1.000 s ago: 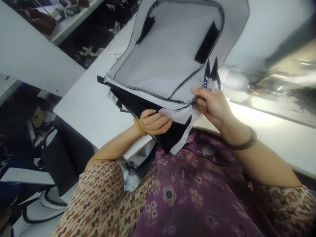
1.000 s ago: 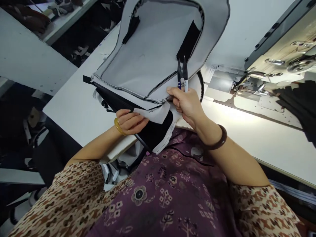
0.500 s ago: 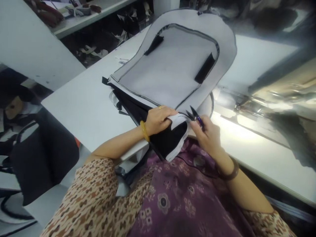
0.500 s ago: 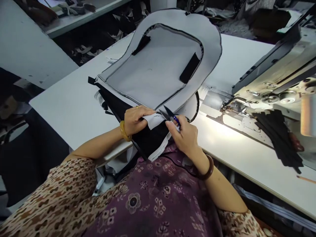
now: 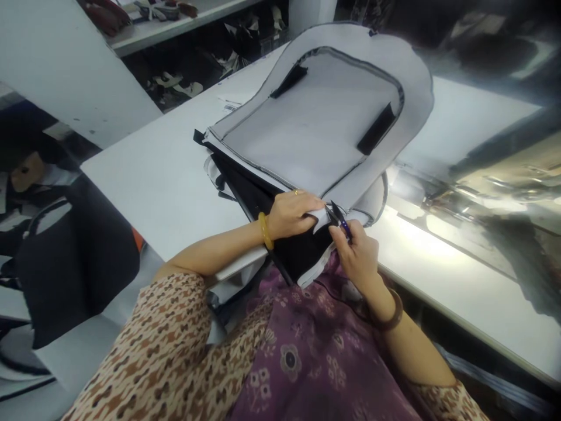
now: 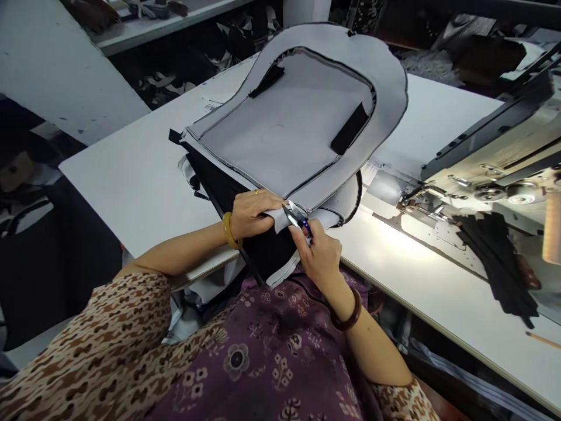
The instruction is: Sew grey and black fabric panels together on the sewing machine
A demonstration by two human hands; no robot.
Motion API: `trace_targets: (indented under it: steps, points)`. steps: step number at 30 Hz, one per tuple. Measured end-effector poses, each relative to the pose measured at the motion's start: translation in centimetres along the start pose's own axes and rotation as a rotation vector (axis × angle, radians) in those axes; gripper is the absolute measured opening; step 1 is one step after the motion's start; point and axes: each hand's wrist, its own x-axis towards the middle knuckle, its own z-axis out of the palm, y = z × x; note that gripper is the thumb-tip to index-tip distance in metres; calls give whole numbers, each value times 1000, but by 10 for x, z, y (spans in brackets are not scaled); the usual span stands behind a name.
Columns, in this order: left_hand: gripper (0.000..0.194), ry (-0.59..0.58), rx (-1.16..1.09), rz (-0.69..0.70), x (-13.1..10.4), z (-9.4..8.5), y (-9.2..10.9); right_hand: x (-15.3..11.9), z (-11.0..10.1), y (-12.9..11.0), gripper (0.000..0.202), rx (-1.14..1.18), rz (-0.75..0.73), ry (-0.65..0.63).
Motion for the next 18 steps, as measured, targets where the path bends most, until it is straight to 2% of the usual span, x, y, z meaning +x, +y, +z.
trace_targets:
  steps: [6, 14, 18]
  points:
    - [13, -10, 8, -2, -2, 0, -1, -7, -6, 7, 42, 51, 64, -3]
    - [16, -49, 60, 19, -2, 0, 0, -5, 6, 0, 43, 84, 83, -30]
    - [18, -121, 61, 43, -7, 1, -1, 3, -8, 14, 47, 61, 207, 54]
